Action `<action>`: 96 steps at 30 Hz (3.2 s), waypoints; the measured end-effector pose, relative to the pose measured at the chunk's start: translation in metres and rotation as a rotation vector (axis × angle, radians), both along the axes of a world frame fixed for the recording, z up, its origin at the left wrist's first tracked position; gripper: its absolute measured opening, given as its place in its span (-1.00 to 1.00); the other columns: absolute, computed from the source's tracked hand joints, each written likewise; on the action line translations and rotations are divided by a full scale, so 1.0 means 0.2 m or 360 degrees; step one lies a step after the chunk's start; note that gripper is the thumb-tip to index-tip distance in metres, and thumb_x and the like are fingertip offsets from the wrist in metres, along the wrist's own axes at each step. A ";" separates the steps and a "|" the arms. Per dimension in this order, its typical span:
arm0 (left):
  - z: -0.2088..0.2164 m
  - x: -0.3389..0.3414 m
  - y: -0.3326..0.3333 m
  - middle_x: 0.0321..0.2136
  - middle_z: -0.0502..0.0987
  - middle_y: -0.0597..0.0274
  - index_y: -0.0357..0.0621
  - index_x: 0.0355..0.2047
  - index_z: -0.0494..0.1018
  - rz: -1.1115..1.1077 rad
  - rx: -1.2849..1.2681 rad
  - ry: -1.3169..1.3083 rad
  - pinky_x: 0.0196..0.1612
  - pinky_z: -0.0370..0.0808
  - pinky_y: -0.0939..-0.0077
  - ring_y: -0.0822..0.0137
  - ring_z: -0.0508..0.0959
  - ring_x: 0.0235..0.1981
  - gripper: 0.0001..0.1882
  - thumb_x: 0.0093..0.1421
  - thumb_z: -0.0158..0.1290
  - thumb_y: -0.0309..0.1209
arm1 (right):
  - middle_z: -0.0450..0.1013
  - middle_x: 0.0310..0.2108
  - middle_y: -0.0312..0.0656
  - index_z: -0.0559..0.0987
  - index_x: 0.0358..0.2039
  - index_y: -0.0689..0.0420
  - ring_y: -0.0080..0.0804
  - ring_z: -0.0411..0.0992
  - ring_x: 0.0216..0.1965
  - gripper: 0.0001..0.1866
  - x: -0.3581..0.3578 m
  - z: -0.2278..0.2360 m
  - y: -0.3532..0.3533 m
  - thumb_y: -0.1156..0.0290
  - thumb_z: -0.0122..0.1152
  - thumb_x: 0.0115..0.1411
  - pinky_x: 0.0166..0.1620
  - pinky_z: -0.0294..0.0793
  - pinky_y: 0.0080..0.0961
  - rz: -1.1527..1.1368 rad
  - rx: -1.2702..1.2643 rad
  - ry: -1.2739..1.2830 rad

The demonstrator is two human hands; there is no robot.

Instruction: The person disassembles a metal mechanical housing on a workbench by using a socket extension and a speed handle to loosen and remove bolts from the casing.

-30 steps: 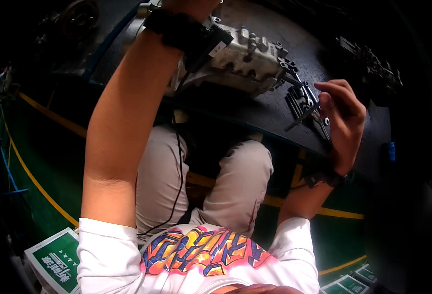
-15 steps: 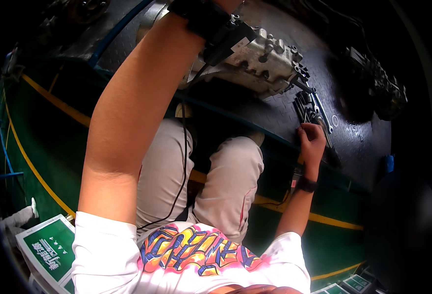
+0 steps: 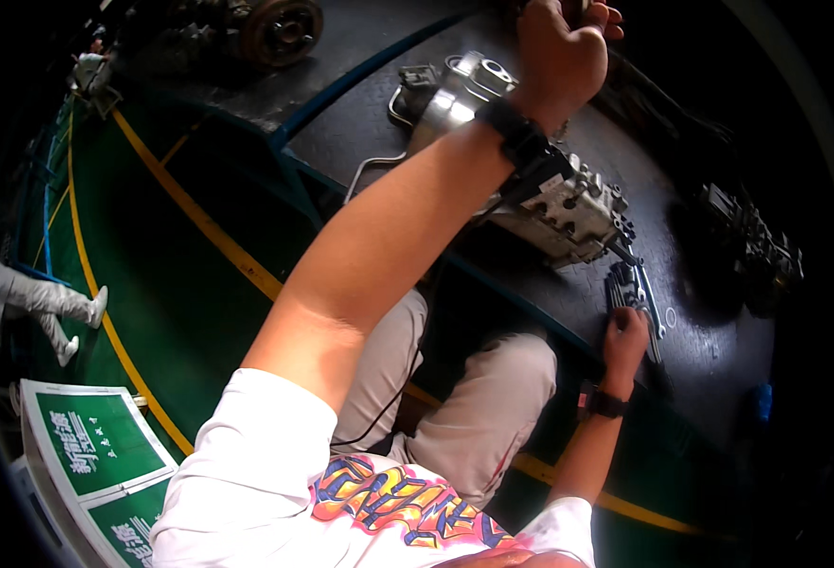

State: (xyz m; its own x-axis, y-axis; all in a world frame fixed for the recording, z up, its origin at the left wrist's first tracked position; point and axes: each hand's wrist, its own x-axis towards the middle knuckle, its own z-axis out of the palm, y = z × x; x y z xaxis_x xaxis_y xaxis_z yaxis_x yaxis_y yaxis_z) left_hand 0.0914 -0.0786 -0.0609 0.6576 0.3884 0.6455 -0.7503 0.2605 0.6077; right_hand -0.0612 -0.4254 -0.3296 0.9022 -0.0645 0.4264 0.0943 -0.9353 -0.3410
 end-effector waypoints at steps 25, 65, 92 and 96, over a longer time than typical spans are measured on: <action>-0.03 -0.91 0.19 0.03 0.66 -0.07 -0.26 0.07 0.49 -0.1162 0.0065 0.0377 0.19 0.68 0.36 0.20 0.74 0.02 -0.78 0.53 0.05 -0.41 | 0.59 -0.13 -0.21 0.54 0.27 0.22 -0.62 0.61 -0.25 -0.44 -0.50 1.45 0.90 0.64 0.41 0.26 -0.38 0.58 -0.74 0.1003 0.0935 0.0087; -0.52 -0.21 -0.13 -0.19 0.67 0.22 -0.25 0.27 0.45 -0.0818 0.0174 0.0109 -0.06 0.59 0.59 0.44 0.65 -0.18 -0.64 0.51 0.08 -0.49 | 0.58 -0.27 -0.05 0.62 -0.14 0.32 -0.23 0.61 -0.30 -0.77 0.43 0.71 0.95 0.66 0.10 0.19 -0.18 0.58 -0.41 0.1029 0.1097 -0.0119; -0.48 -0.29 -0.17 -0.28 0.69 0.24 -0.35 0.00 0.59 -0.0545 0.0274 0.0308 -0.23 0.57 0.66 0.53 0.62 -0.33 -0.81 0.41 0.13 -0.64 | 0.56 -0.44 -0.01 0.61 -0.37 0.22 0.01 0.60 -0.39 -0.88 0.40 0.61 1.02 0.57 0.28 0.02 -0.29 0.55 -0.29 0.0755 0.0905 -0.0750; -0.54 -0.26 -0.12 -0.38 0.49 0.42 -0.26 -0.01 0.59 -0.0819 0.0541 0.0011 -0.25 0.41 0.67 0.61 0.40 -0.37 -0.80 0.52 -0.02 -0.52 | 0.58 -0.41 -0.02 0.64 -0.30 0.24 -0.02 0.60 -0.40 -0.84 0.34 0.65 0.99 0.63 0.33 0.06 -0.33 0.55 -0.30 0.0811 0.0908 -0.0513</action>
State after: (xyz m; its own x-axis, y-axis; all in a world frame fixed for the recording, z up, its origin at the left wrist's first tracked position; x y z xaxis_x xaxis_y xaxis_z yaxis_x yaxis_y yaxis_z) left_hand 0.0401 -0.1017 -0.1684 0.7108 -0.2065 0.6723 -0.5755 0.3787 0.7248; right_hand 0.0059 -0.2266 -0.1989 0.7185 0.0340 0.6947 0.6339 -0.4431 -0.6340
